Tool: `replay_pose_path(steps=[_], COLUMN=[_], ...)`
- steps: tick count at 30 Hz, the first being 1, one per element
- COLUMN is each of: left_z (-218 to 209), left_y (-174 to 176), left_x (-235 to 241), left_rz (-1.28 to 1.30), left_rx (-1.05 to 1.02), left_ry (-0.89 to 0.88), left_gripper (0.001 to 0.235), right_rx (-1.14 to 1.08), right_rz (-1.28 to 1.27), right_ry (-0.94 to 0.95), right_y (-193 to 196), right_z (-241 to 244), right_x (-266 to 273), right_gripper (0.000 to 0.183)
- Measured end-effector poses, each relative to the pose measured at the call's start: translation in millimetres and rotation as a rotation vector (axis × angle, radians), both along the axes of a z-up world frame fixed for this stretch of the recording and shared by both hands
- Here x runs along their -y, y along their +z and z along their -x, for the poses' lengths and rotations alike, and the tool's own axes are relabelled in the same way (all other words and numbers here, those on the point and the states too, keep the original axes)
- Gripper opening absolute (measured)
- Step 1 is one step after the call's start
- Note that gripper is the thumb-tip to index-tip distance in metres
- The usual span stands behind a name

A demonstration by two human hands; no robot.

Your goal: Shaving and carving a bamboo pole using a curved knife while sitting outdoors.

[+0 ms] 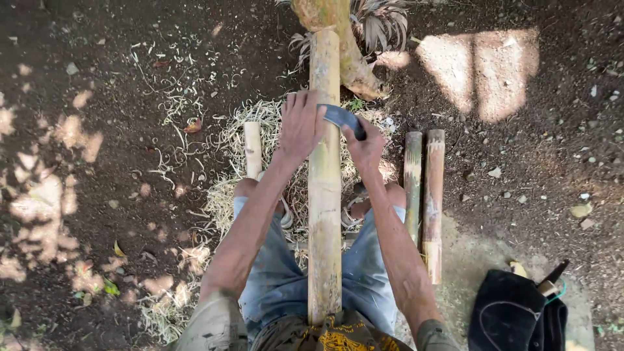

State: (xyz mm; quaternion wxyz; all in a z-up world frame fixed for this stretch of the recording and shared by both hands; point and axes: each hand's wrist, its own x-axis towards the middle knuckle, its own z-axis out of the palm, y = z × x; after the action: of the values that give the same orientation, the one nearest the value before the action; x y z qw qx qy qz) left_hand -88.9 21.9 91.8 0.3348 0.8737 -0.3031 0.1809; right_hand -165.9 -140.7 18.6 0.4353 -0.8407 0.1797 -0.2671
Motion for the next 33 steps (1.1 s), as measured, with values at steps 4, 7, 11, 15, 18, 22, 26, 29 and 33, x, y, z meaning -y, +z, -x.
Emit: replay_pose_path(steps=[4, 7, 11, 15, 18, 22, 26, 29, 33], left_z=[-65.4, -91.4, -116.3, -145.5, -157.7, -166.9, -168.0, -163.2, -158.2], left_y=[-48.7, -66.3, -66.0, -67.8, -72.0, -77.8, -77.2, -76.9, -68.2], left_x=[19.2, 22.5, 30.4, 38.8, 45.0, 48.3, 48.9, 45.7, 47.6], left_rz=[-0.206, -0.214, -0.1, -0.025, -0.002, 0.013, -0.015, -0.037, -0.048], left_rx=[-0.143, -0.265, -0.3, -0.289, -0.321, -0.301, -0.229, -0.21, -0.184], left_ry=[-0.004, -0.003, 0.008, 0.033, 0.06, 0.075, 0.055, 0.056, 0.046], left_gripper=[0.025, 0.017, 0.017, 0.026, 0.026, 0.025, 0.026, 0.025, 0.026], right_rx=[-0.153, -0.212, -0.138, -0.058, -0.014, -0.022, 0.051, 0.069, 0.041], right_rz=[0.012, 0.026, 0.163, 0.173, 0.209, 0.162, 0.152, 0.152, 0.098], right_ry=[0.04, 0.094, 0.148, 0.123, 0.106, 0.104, 0.062, 0.055, 0.05], right_y=[2.5, 16.9, 15.8, 16.0, 11.3, 6.1, -9.7, -8.6, -4.7], right_z=[-37.3, -61.0, -94.8, -124.6, -142.7, -147.7, -147.7, -142.3, -137.2], right_x=[14.5, 25.7, 40.9, 48.4, 57.2, 57.4, 56.5, 51.6, 49.7], right_gripper=[0.049, 0.05, 0.045, 0.05, 0.054, 0.056, 0.059, 0.059, 0.062])
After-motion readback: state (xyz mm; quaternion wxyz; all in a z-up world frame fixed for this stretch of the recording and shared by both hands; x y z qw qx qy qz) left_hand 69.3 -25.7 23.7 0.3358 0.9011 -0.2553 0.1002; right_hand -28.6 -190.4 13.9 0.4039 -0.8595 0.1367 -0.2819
